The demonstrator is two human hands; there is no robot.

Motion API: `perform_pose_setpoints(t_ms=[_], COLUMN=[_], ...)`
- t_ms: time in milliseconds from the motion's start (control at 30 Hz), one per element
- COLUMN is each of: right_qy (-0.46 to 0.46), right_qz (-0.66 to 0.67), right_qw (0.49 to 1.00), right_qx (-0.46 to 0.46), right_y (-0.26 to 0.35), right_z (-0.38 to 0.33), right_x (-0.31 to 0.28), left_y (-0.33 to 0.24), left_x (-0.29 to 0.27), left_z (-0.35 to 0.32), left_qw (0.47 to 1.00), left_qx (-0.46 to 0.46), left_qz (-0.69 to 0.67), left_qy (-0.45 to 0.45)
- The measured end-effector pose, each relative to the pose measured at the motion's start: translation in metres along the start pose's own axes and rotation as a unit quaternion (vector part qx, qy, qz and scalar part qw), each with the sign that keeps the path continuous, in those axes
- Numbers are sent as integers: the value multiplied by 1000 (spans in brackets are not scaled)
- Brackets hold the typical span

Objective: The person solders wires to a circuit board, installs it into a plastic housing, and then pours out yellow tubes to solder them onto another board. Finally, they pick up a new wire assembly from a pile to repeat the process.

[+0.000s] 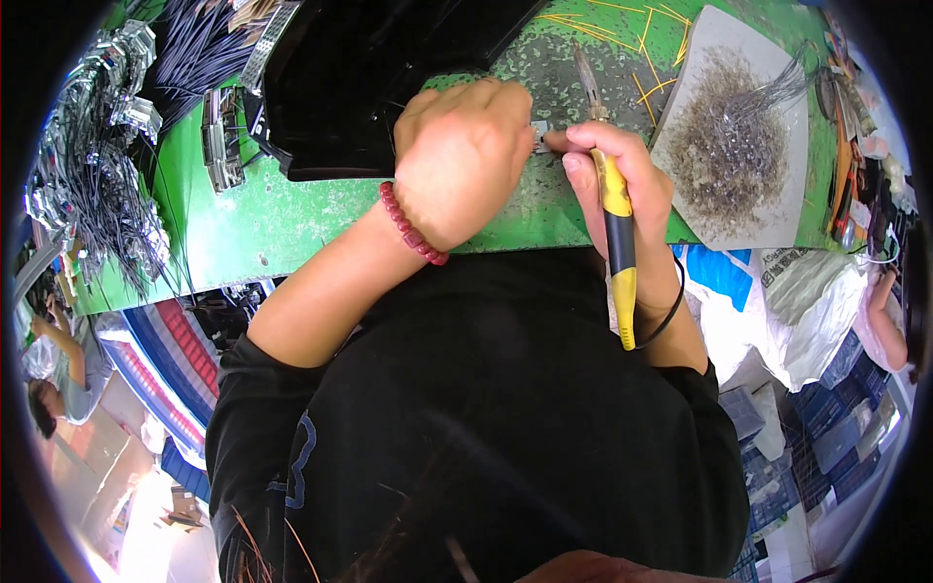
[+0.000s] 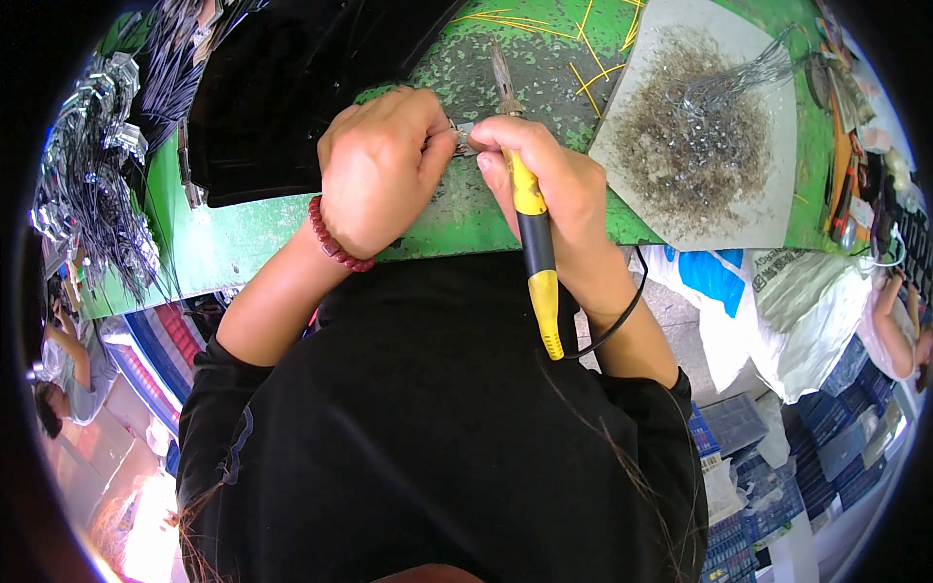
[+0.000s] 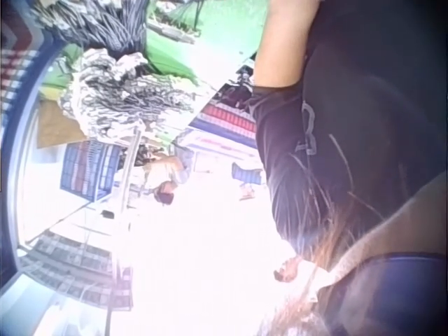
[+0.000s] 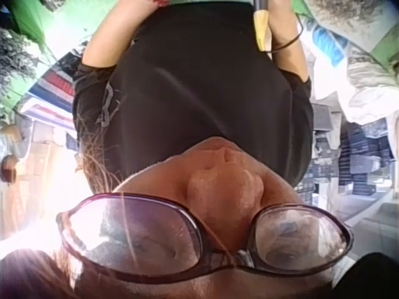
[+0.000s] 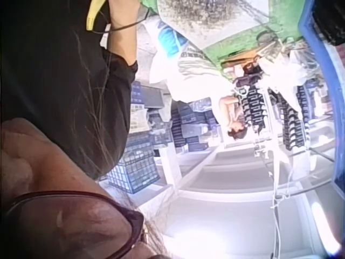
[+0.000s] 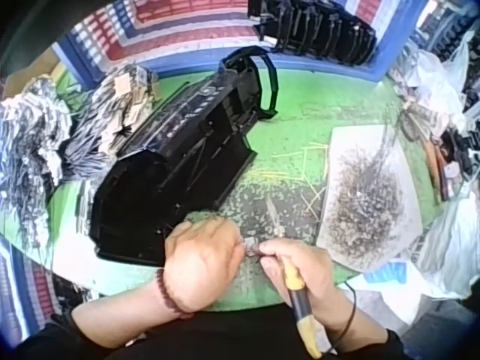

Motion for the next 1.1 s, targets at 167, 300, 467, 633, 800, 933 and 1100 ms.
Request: perform_pose_setpoints(t_ms=[167,300,467,633,800,933,1100], right_qy=[6,22,20,10,-15,-38,-46], right_qz=[-13,-47,-79,-64,-16,67,-53], right_qw=[1000,998,997,998,999,997,994], right_qx=[-10,-24,-11,-25,31,27,82], right_y=[1,4,-2,-1,-1,0,4], right_z=[6,6,5,5,-1,-9,-24], right_x=[5,8,7,3,-13,-27,-80], left_y=[-2,-1,-2,-4,-9,-11,-14], left_x=[-1,-1,-1,-1,1,4,1], left_z=[-2,-2,-2,-2,-2,-3,-1], left_qw=[1000,1000,1000,999,999,998,998], left_qx=[11,14,22,32,49,62,62], left_qz=[-4,-15,-6,-7,9,26,16], left_qy=[-10,-8,-10,-13,-20,-15,-5])
Point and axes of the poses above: each hand's wrist, its own z-axis towards the middle knuckle, its own x-axis out of the palm, y = z × x, the point moved 9 cm from there along z, towards the middle knuckle, and after that the axes turned 9 degrees about -x, right-handed, at the moved point
